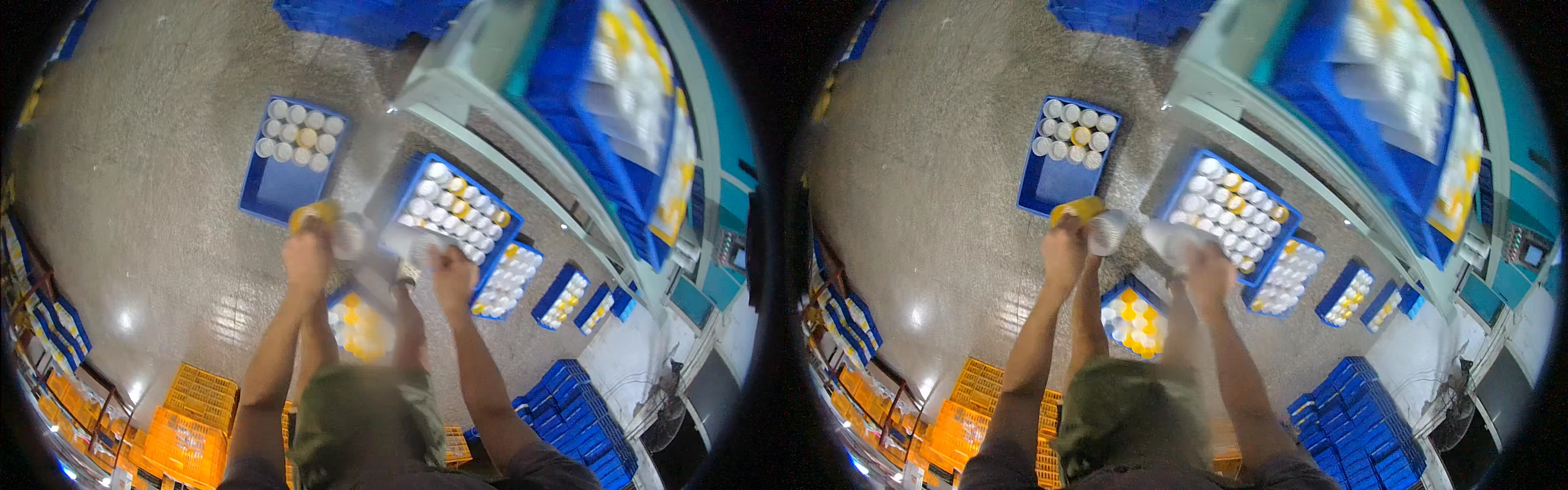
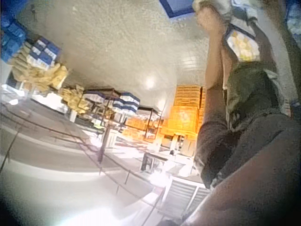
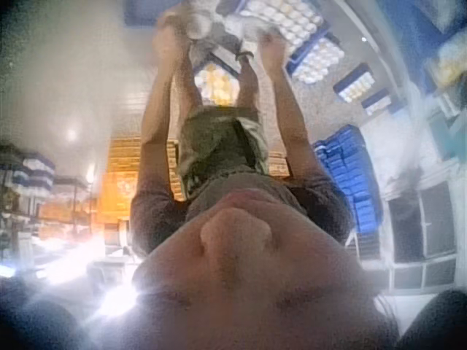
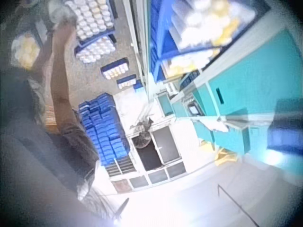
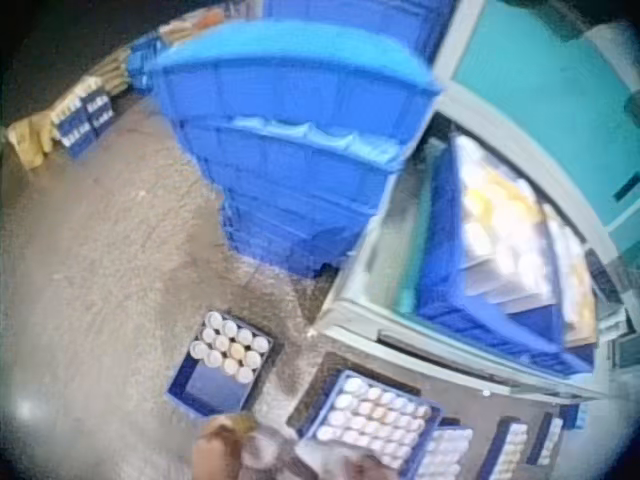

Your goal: The person operates a machine's touchscreen control panel using a pen while holding a clipboard, then picks up a blue tray of small white and yellow containers and places them into a larger blue bin. The person repeats this with additional trays, stacking them in the bin.

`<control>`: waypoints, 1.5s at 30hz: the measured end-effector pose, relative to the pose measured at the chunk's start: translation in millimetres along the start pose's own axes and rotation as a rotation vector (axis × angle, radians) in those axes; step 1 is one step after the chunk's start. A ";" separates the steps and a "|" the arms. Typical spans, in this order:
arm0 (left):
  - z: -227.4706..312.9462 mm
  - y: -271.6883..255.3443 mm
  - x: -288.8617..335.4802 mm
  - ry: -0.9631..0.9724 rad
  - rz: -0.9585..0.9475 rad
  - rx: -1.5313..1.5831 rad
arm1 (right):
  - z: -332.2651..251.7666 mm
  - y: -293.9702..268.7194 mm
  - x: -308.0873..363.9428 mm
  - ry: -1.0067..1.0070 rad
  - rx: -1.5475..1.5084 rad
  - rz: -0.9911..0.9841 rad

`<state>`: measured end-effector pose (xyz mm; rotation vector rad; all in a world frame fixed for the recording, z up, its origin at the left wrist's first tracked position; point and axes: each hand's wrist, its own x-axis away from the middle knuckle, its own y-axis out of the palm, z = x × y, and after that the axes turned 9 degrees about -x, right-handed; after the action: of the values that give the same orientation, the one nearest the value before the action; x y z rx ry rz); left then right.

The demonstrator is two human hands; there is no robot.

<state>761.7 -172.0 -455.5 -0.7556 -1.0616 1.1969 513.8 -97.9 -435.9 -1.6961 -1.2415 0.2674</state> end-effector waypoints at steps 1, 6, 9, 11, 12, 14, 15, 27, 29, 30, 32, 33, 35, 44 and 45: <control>-49.7 27.9 -13.9 -0.008 0.031 -0.114 | -9.8 61.9 -9.7 0.059 -0.001 -0.074; -239.5 167.7 -80.2 -0.182 0.103 -0.223 | -49.0 302.5 -38.8 0.002 -0.214 -0.161; -299.2 227.7 -117.5 -0.246 0.114 -0.254 | -61.8 413.8 -71.5 0.028 -0.177 -0.134; -319.5 256.3 -139.1 -0.191 0.130 -0.266 | -57.0 462.5 -88.4 0.094 -0.086 -0.136; -325.3 264.9 -147.0 -0.170 0.120 -0.275 | -53.6 478.9 -94.7 0.082 -0.074 -0.140; -328.4 274.0 -158.5 -0.135 0.078 -0.277 | -50.4 499.6 -103.7 0.050 -0.071 -0.113; -325.8 274.4 -162.3 -0.088 0.096 -0.277 | -49.7 501.9 -104.6 0.049 -0.065 -0.103; -125.0 153.2 -6.9 -0.090 -0.184 0.191 | 81.9 193.6 28.4 -0.127 -0.309 -0.127; -41.3 124.2 32.9 -0.157 -0.480 0.098 | 111.5 102.0 36.2 -0.110 -0.086 -0.155; 3.1 102.2 42.5 -0.040 -0.472 0.096 | 118.5 51.3 33.1 0.020 -0.093 -0.114; 96.9 52.4 35.1 0.168 -0.381 0.096 | 110.9 -49.2 22.8 0.210 -0.274 -0.011; 141.9 23.8 18.4 0.268 -0.261 0.131 | 100.3 -100.8 12.4 0.434 -0.582 -0.065; 225.8 -35.7 -34.1 0.520 0.108 0.317 | 53.3 -175.9 -11.4 0.186 -0.874 0.065; 451.7 -141.0 -225.7 0.649 0.025 -0.059 | -77.5 -332.9 -256.2 -0.457 -0.281 0.546; 457.9 -138.7 -233.4 0.619 -0.039 -0.075 | -80.2 -333.0 -272.3 -0.432 -0.246 0.492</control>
<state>378.6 -461.6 -226.1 -1.0704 -0.6017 0.8072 241.0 -367.7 -225.4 -2.2283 -1.1720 0.8412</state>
